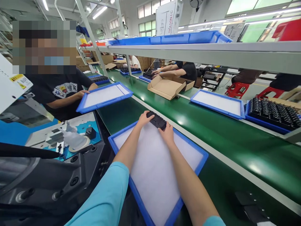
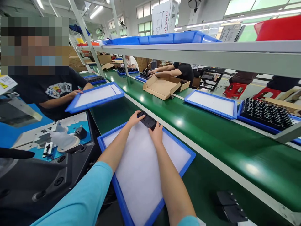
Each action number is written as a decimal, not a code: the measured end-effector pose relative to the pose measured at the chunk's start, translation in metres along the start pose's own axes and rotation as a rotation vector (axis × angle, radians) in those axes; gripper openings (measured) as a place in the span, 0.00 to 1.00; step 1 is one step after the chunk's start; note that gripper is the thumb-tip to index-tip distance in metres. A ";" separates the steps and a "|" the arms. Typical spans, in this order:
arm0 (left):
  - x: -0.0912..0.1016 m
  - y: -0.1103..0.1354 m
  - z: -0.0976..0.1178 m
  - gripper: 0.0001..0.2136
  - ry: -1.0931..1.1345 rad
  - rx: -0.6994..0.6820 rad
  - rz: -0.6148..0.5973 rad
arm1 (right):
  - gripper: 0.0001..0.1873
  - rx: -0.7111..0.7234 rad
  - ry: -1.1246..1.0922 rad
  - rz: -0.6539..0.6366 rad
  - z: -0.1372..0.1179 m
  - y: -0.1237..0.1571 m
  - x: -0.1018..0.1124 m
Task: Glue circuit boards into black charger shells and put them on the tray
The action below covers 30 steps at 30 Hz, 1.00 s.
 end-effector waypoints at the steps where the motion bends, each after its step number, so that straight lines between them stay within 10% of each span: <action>1: 0.003 -0.001 0.001 0.29 0.014 0.010 -0.006 | 0.40 -0.006 0.006 -0.015 0.000 0.000 0.001; 8: 0.064 0.009 0.005 0.44 0.181 0.189 0.069 | 0.44 -0.054 0.079 -0.116 -0.007 0.004 0.010; 13: 0.136 0.033 -0.014 0.51 0.837 0.403 0.323 | 0.47 0.007 0.192 -0.261 -0.018 0.022 0.037; 18: 0.164 0.030 -0.046 0.50 1.002 0.583 0.502 | 0.35 0.166 0.313 -0.292 -0.003 0.111 0.088; 23: 0.166 0.015 -0.068 0.49 1.038 0.606 0.520 | 0.27 0.257 0.573 -0.206 0.072 0.221 0.093; 30: 0.209 0.004 -0.060 0.29 1.265 0.409 0.743 | 0.25 0.256 0.476 -0.212 0.096 0.246 0.076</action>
Point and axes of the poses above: each hand's wrist, its own y-axis away from the middle knuckle, its own x-axis out of the back of the hand, z = x × y, the point moved 5 cm from there along -y, towards the middle knuckle, and after that the axes turned 3 degrees about -x, right-handed, at the moved point
